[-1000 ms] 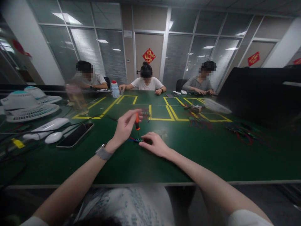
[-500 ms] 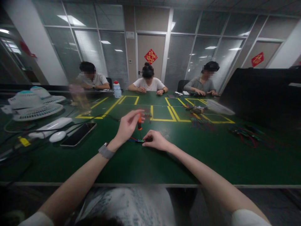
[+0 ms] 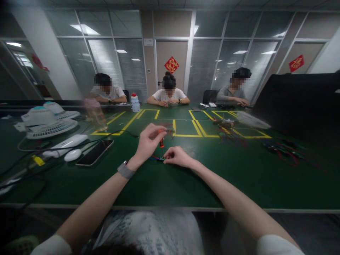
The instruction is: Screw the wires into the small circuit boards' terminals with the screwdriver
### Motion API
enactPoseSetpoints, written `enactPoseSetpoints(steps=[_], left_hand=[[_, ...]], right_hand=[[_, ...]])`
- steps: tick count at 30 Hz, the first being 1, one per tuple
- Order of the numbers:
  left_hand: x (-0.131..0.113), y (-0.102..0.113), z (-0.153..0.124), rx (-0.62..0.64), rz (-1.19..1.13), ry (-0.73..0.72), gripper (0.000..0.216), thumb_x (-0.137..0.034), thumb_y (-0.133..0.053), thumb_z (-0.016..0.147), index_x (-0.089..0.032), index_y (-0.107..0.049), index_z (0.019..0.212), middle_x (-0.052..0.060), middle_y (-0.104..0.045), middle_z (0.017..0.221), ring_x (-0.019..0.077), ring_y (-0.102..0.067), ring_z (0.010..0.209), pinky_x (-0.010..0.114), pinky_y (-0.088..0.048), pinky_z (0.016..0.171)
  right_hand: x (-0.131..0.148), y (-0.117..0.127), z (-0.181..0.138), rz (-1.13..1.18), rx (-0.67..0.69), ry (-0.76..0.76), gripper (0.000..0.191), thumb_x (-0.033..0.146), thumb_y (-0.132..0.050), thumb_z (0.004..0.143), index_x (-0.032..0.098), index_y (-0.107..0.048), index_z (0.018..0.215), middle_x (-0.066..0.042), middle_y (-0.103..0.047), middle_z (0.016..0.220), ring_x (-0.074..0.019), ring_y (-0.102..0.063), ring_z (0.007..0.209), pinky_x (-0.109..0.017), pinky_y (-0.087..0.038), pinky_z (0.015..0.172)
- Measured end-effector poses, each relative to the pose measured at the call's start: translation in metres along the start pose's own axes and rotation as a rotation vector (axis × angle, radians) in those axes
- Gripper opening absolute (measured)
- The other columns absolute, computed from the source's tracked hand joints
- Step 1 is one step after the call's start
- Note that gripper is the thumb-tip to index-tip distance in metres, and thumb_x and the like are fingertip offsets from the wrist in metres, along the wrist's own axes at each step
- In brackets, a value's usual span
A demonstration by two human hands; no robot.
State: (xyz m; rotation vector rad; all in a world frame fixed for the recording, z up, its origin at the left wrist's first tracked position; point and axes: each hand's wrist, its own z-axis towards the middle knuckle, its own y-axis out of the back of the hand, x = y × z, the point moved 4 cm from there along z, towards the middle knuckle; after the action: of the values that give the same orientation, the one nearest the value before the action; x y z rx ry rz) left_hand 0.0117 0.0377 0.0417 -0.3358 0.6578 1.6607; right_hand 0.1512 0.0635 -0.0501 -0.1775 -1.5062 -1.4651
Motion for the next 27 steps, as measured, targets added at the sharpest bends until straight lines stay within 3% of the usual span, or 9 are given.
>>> enactPoseSetpoints(steps=[4, 8, 12, 17, 23, 27], left_hand=[[-0.002, 0.005, -0.002, -0.042, 0.082, -0.018, 0.016, -0.029, -0.060, 0.086, -0.019, -0.071, 0.093, 0.003, -0.058, 0.085, 0.0128, -0.058, 0.079, 0.023, -0.049, 0.070], [0.002, 0.008, 0.000, 0.003, -0.033, 0.010, 0.027, -0.022, -0.043, 0.094, -0.018, -0.066, 0.108, 0.007, -0.064, 0.108, 0.0156, -0.061, 0.099, 0.028, -0.049, 0.087], [0.012, 0.006, 0.003, 0.061, -0.222, 0.146, 0.027, -0.023, -0.049, 0.091, -0.016, -0.064, 0.112, 0.007, -0.068, 0.101, 0.0149, -0.067, 0.084, 0.027, -0.054, 0.077], [0.010, 0.009, 0.001, -0.023, -0.055, 0.100, 0.016, -0.029, -0.062, 0.084, -0.019, -0.070, 0.093, 0.004, -0.062, 0.091, 0.0140, -0.061, 0.082, 0.021, -0.051, 0.065], [0.010, 0.006, -0.002, 0.010, -0.029, 0.055, 0.030, -0.026, -0.042, 0.095, -0.021, -0.063, 0.116, 0.008, -0.062, 0.113, 0.0162, -0.061, 0.100, 0.028, -0.050, 0.085], [0.014, 0.002, -0.001, 0.061, -0.175, 0.109, 0.029, -0.028, -0.049, 0.092, -0.019, -0.062, 0.116, 0.007, -0.065, 0.104, 0.0143, -0.065, 0.085, 0.026, -0.053, 0.076]], right_hand=[[-0.002, 0.000, -0.007, -0.006, -0.073, 0.024, 0.019, 0.030, -0.073, 0.071, 0.013, -0.071, 0.079, -0.003, -0.064, 0.070, -0.0132, -0.055, 0.062, -0.024, -0.043, 0.059], [0.000, 0.001, -0.003, -0.033, -0.047, 0.024, 0.018, 0.029, -0.074, 0.070, 0.013, -0.072, 0.078, -0.003, -0.064, 0.071, -0.0130, -0.054, 0.062, -0.024, -0.042, 0.058], [0.000, 0.002, -0.002, -0.045, -0.031, 0.024, 0.018, 0.029, -0.075, 0.070, 0.013, -0.072, 0.079, -0.003, -0.064, 0.071, -0.0132, -0.055, 0.063, -0.024, -0.042, 0.059], [-0.004, 0.002, -0.002, -0.078, -0.036, 0.019, 0.019, 0.029, -0.075, 0.069, 0.013, -0.073, 0.079, -0.002, -0.064, 0.070, -0.0126, -0.053, 0.061, -0.024, -0.040, 0.058], [-0.003, 0.003, -0.001, -0.025, 0.006, 0.014, 0.028, 0.037, -0.074, 0.071, 0.012, -0.074, 0.084, -0.004, -0.066, 0.074, -0.0132, -0.055, 0.063, -0.024, -0.041, 0.058], [-0.003, 0.003, -0.001, -0.018, 0.013, 0.004, 0.031, 0.040, -0.073, 0.072, 0.012, -0.075, 0.085, -0.004, -0.066, 0.073, -0.0132, -0.054, 0.063, -0.024, -0.041, 0.058]])
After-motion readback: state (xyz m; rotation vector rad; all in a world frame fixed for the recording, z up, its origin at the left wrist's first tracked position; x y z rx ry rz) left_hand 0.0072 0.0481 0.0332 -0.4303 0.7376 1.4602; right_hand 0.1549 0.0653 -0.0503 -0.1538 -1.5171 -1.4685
